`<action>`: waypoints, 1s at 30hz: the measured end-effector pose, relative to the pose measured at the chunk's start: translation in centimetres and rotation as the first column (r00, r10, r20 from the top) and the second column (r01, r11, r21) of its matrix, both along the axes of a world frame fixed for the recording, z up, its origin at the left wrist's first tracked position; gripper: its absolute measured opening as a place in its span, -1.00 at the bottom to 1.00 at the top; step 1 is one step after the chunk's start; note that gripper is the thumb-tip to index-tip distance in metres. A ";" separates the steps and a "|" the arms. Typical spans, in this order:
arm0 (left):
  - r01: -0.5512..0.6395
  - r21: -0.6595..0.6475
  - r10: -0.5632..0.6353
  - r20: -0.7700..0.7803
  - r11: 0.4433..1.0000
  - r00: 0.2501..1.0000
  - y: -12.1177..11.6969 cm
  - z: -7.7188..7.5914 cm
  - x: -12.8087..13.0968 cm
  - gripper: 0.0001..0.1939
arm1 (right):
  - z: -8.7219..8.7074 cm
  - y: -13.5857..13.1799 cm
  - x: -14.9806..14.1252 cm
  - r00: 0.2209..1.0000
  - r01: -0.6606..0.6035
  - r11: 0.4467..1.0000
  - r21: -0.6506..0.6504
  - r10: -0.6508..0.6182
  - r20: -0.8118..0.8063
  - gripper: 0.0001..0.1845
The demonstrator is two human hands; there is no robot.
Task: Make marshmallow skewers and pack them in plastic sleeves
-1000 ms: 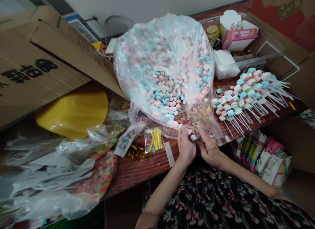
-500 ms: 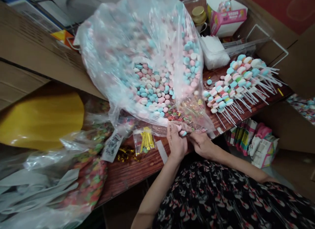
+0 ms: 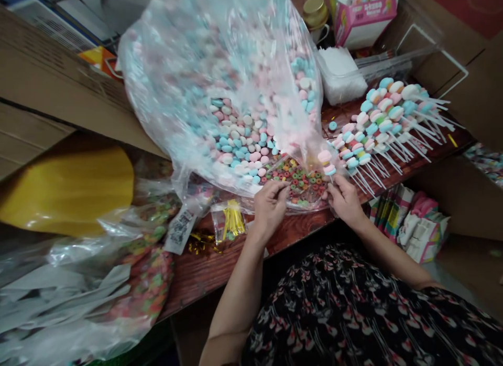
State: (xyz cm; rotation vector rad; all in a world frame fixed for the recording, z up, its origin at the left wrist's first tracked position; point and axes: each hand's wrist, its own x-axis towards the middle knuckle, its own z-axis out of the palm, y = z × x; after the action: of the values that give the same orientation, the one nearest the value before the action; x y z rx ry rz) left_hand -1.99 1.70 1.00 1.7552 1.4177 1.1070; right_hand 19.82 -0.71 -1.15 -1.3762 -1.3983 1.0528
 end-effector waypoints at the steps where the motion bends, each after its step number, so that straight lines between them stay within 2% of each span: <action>1: 0.028 0.012 -0.027 -0.054 1.000 0.998 0.0 -0.2 0.2 -0.87 | -0.3 -0.3 0.3 1.000 0.029 1.000 0.004 -0.029 0.001 -0.76; 3: 0.065 0.008 -0.064 -0.131 0.998 0.989 0.1 -0.5 0.8 -0.87 | -0.6 -0.9 0.6 0.997 0.080 0.997 0.002 -0.080 -0.009 -0.77; 7: 0.117 -0.001 -0.112 -0.299 0.993 0.948 0.5 -0.5 2.0 -0.86 | -0.9 -2.0 0.9 0.997 0.056 0.998 -0.024 -0.058 -0.060 -0.77; 12: 0.122 -0.043 -0.121 -0.655 0.992 0.746 1.8 -0.1 3.9 -0.86 | -0.5 -2.3 1.0 1.000 0.020 0.999 0.033 -0.021 0.011 -0.82; 14: 0.148 -0.061 -0.147 -0.704 0.987 0.695 2.0 -0.3 4.3 -0.86 | -0.1 -2.3 1.0 0.998 -0.007 0.995 0.096 0.001 0.066 -0.80; 17: 0.219 -0.038 -0.182 -0.701 0.975 0.689 1.7 -1.0 4.2 -0.86 | 0.3 -2.3 1.1 0.993 -0.055 0.986 0.156 0.037 0.112 -0.81; 22: 0.271 0.051 -0.196 -0.564 0.961 0.802 1.1 -2.0 3.6 -0.84 | 0.0 -2.4 1.2 0.988 -0.088 0.975 0.202 0.060 0.141 -0.79; 25: 0.211 0.072 -0.165 -0.402 0.975 0.901 1.1 -1.9 3.4 -0.87 | -0.4 -2.5 1.2 0.981 -0.108 0.954 0.281 0.056 0.188 -0.77; 26: 0.155 0.055 -0.132 -0.303 0.986 0.944 1.0 -1.7 3.4 -0.89 | -0.4 -2.6 1.2 0.976 -0.118 0.947 0.299 0.056 0.209 -0.76; 28: 0.031 -0.063 -0.033 -0.031 0.998 0.999 0.9 -1.0 3.1 -0.89 | -0.4 -2.9 1.4 0.963 -0.154 0.941 0.302 0.074 0.258 -0.76; 30: -0.045 -0.235 0.101 0.234 0.971 0.967 0.6 -0.3 2.8 -0.84 | -0.2 -3.2 1.5 0.941 -0.209 0.938 0.276 0.117 0.318 -0.77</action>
State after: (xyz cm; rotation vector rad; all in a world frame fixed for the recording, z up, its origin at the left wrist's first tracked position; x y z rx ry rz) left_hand 0.84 2.26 0.74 1.3654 1.4039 1.1085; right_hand 21.36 -3.88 -1.35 -1.2363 -1.8415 0.7086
